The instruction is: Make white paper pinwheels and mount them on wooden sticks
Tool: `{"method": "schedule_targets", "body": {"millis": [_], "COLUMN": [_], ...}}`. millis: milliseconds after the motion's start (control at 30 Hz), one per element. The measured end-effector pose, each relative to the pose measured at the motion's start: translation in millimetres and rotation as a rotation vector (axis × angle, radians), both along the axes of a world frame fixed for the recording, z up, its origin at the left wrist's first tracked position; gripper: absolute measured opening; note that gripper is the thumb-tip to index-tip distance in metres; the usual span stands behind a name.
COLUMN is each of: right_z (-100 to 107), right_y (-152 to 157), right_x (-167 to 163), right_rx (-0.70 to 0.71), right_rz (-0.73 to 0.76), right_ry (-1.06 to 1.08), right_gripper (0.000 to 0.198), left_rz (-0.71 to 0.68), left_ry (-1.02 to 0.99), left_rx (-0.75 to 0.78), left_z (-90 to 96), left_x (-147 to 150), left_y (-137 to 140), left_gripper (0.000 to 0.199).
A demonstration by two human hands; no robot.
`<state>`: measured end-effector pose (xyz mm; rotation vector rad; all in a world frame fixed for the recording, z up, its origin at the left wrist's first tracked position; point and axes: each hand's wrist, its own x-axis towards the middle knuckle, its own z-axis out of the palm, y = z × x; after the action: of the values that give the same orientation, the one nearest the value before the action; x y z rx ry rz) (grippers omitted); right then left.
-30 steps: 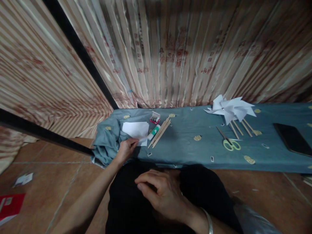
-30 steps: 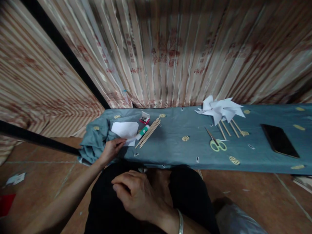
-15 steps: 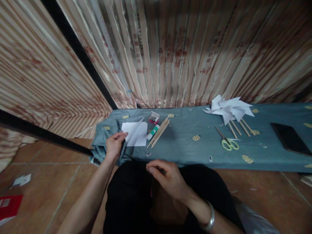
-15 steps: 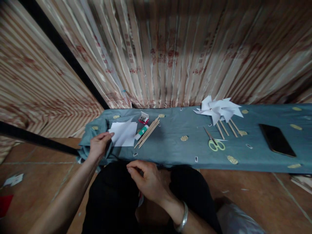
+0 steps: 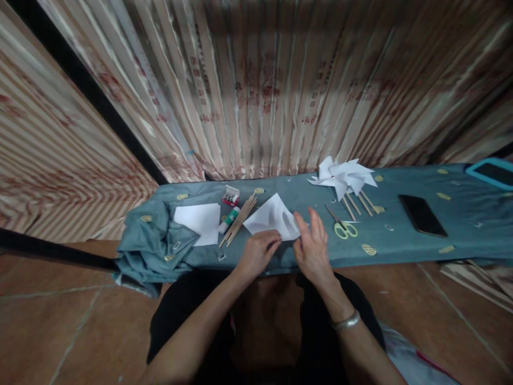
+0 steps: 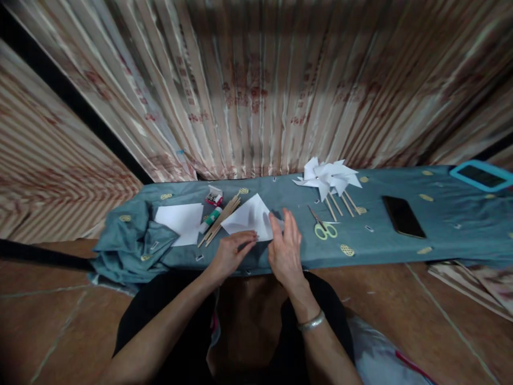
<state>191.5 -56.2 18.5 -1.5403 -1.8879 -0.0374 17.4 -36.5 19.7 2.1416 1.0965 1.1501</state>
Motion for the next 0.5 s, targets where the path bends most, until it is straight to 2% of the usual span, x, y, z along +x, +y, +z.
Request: {"method": "schedule_targets", "body": {"millis": [100, 167, 367, 500], "right_z": [-20, -26, -17, -15], "right_y": [-4, -8, -14, -9], "right_x": [26, 39, 45, 39], "right_rx": [-0.162, -0.203, -0.219, -0.294], "right_rz": [0.050, 0.060, 0.150, 0.151], "right_ry": [-0.083, -0.066, 0.128, 0.278], "right_gripper": [0.058, 0.047, 0.022, 0.016], "left_rz": [-0.018, -0.049, -0.092, -0.059], "left_ry": [0.023, 0.016, -0.007, 0.022], "left_rx": [-0.066, -0.137, -0.282, -0.258], "left_z": [-17.2, -21.1, -19.7, -19.5], "left_x": [8, 8, 14, 10], "left_y": [3, 2, -6, 0], "left_gripper": [0.014, 0.016, 0.020, 0.023]}}
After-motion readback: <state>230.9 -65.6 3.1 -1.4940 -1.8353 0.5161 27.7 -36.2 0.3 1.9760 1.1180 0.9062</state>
